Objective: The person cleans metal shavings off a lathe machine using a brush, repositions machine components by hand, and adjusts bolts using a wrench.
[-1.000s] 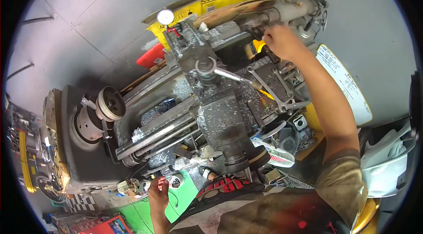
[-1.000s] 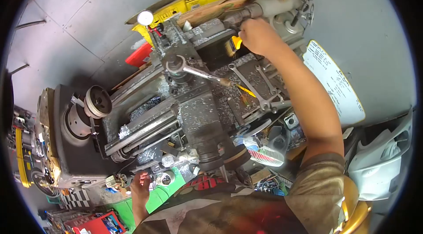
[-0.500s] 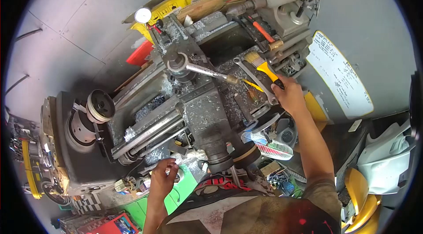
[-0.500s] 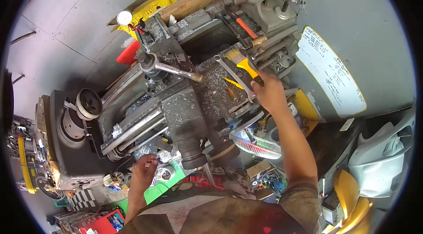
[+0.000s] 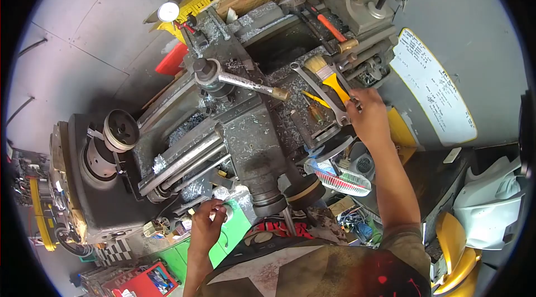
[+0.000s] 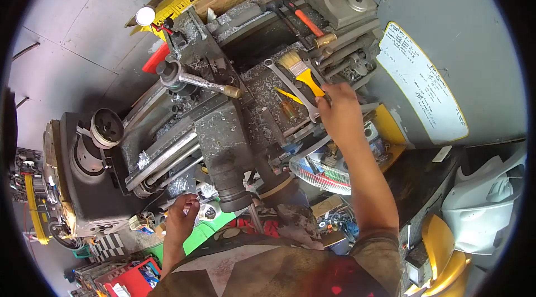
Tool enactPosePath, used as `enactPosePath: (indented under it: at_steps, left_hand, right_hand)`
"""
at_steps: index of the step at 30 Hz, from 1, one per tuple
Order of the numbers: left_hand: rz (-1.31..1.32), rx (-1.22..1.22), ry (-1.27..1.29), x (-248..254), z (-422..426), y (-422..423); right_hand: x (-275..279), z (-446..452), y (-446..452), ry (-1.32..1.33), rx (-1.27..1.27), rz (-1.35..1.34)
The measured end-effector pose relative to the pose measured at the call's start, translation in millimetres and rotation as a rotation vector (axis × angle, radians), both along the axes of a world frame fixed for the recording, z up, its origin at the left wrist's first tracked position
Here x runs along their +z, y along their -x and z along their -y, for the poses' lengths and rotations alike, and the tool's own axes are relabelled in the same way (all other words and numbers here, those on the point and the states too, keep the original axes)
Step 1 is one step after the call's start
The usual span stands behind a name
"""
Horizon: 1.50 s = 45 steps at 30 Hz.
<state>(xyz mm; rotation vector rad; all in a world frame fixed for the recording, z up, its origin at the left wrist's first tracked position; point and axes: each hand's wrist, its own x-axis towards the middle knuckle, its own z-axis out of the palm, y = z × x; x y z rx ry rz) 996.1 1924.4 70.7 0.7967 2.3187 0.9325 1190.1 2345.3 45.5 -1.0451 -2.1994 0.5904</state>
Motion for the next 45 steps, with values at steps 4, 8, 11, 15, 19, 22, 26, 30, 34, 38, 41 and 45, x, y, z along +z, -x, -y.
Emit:
enactPosePath:
  at_steps: [4, 8, 11, 15, 19, 22, 26, 30, 34, 38, 41, 45]
  left_hand:
    - [-0.017, 0.013, 0.052, 0, 5, -1]
    - [0.052, 0.092, 0.071, 7, 5, -5]
    - [0.064, 0.122, 0.105, 8, 5, -3]
    - [0.043, 0.157, 0.196, 3, 21, -1]
    - [-0.024, 0.158, 0.121, -22, 58, 3]
    - [-0.043, 0.161, 0.15, -17, 62, -4]
    - [-0.065, 0.179, 0.171, -18, 63, -11]
    - [-0.049, 0.25, 0.186, -35, 80, -24]
    - [-0.065, 0.287, 0.314, -51, 116, -41]
    - [-0.007, 0.315, 0.282, -40, 101, -61]
    - [0.023, 0.322, 0.269, -29, 85, -80]
    - [0.034, 0.298, 0.256, -13, 61, -89]
  right_hand:
    - [-8, 1, 6, -0.062, 0.062, 0.083]
    - [-20, -10, 12, -0.084, -0.055, 0.303]
    - [-22, -22, 14, -0.078, -0.087, 0.382]
    - [-19, -34, 13, -0.039, -0.041, 0.412]
    - [40, -44, 6, 0.402, 0.122, -0.153]
    - [67, -40, 15, 0.595, 0.195, -0.28]
    - [73, -37, 52, 0.875, 0.479, -0.399]
    - [61, -64, 102, 0.868, 0.472, -0.366]
    - [66, -87, 122, 0.665, 0.414, -0.46]
    - [40, -106, 155, 0.374, 0.46, -0.391]
    - [48, -99, 158, 0.343, 0.513, -0.323]
    - [76, -86, 156, 0.523, 0.615, -0.199]
